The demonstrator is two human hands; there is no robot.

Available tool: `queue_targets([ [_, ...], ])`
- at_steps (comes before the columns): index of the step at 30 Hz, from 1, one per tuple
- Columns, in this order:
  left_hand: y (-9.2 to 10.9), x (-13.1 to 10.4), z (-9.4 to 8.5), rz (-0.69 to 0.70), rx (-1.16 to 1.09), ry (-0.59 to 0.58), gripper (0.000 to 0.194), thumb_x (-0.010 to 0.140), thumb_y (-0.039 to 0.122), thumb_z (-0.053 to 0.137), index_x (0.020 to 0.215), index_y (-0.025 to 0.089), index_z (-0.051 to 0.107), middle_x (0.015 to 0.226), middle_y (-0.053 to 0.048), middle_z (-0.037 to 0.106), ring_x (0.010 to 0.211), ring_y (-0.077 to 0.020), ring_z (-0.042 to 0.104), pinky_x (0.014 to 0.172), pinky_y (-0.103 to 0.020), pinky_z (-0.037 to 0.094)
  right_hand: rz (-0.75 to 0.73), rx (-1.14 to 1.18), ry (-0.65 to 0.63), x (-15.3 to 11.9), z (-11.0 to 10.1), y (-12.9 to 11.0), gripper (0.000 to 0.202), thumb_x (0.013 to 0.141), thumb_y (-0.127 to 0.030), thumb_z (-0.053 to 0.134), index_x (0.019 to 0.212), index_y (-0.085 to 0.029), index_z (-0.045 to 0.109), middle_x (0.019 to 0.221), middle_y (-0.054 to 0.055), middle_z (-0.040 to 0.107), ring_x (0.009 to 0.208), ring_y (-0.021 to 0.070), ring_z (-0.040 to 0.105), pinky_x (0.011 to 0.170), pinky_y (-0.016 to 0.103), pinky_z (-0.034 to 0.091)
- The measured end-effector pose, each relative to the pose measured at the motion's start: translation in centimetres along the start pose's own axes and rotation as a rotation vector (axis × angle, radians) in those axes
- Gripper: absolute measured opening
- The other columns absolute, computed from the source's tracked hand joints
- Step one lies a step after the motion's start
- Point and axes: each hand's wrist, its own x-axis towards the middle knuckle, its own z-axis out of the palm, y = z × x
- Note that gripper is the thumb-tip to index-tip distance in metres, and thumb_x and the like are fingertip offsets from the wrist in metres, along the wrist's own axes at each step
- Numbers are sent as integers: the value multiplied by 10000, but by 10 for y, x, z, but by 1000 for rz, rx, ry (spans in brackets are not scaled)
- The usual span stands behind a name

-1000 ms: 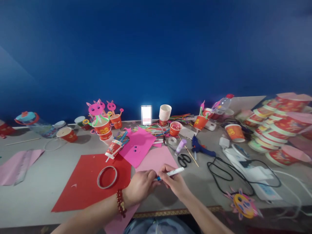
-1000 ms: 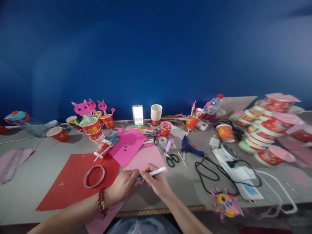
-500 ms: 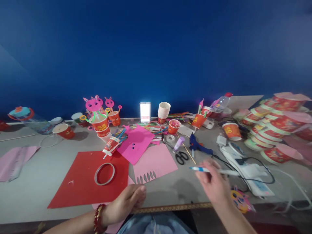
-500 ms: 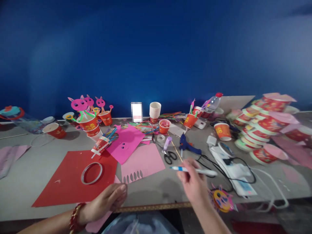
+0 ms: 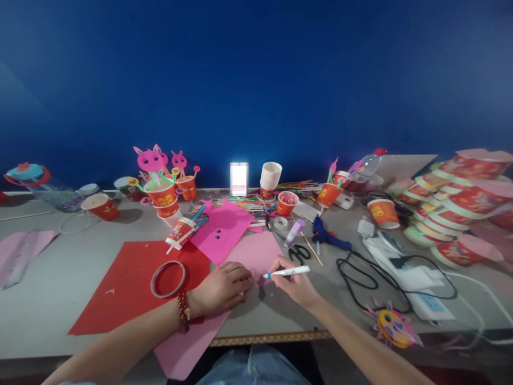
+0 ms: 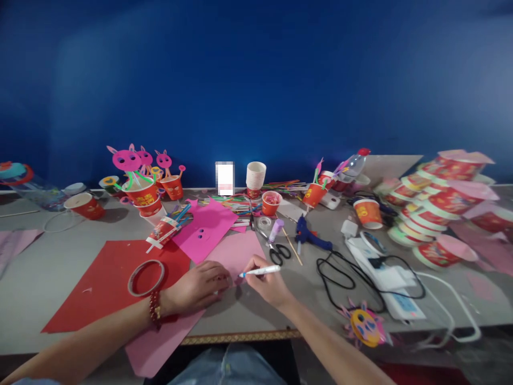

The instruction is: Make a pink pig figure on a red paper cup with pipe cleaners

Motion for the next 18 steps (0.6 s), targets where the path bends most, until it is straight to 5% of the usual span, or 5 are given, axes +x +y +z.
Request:
queue_targets([
  [10,-5,-6,11,4,80,-4,379,936,386,541,1304,295,552,1330,-90,577,1167,-279,525,1034,-443,389,-104,-104,42,6,11,22,133,795,-201,519,663,-210,509,554,-46,485,490,115,398,481,230,291],
  [18,-8,-5,12,-9,63,5,377,937,413,547,1301,321,561,1354,-70,573,1178,-270,522,1036,-439,381,-176,-215,-49,6,9,23,149,814,-170,502,673,-216,492,571,-45,505,508,117,442,521,239,320],
])
